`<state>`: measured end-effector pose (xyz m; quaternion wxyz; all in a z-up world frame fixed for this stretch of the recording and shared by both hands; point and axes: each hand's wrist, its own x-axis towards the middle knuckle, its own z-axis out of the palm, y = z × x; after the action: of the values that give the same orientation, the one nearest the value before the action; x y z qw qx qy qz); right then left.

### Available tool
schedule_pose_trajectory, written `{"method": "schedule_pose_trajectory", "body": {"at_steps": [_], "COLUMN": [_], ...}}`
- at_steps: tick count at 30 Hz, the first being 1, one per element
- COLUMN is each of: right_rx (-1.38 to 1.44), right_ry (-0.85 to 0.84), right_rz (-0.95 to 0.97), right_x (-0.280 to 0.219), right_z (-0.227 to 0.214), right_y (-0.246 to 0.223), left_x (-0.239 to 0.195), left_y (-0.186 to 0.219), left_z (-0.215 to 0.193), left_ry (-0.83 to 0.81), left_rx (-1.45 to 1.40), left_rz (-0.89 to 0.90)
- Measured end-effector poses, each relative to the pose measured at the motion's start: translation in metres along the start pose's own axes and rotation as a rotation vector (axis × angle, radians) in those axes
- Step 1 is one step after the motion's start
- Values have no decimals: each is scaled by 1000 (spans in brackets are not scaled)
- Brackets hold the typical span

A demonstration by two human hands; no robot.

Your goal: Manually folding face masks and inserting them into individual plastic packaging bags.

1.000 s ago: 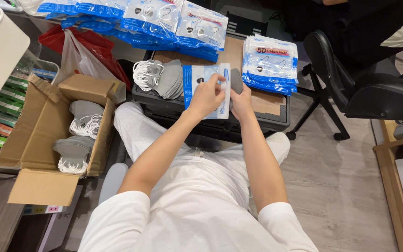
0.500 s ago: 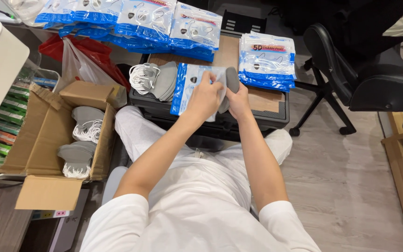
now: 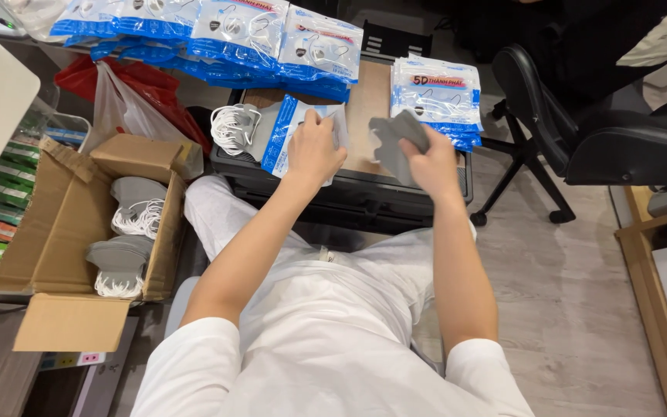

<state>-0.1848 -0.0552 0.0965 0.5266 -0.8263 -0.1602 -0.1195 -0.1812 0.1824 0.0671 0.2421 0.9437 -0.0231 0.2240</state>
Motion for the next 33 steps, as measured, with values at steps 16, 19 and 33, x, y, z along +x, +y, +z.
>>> {"method": "schedule_pose_trajectory", "body": {"at_steps": [16,19,33], "right_rx": [191,-107,-251], "right_ry": [131,186,-34], "right_rz": [50,-2,297], "right_x": [-9,-18,-25], "right_z": [46,47,31], "right_y": [-44,-69,-122], "left_x": [-15,-19,-41], "left_y": [40,51,57], "left_z": [-20,-37,-35], "left_ry": [-36,-69,-45], "left_rx": [-365,-386,-222], "left_rz": [155,158,443]}}
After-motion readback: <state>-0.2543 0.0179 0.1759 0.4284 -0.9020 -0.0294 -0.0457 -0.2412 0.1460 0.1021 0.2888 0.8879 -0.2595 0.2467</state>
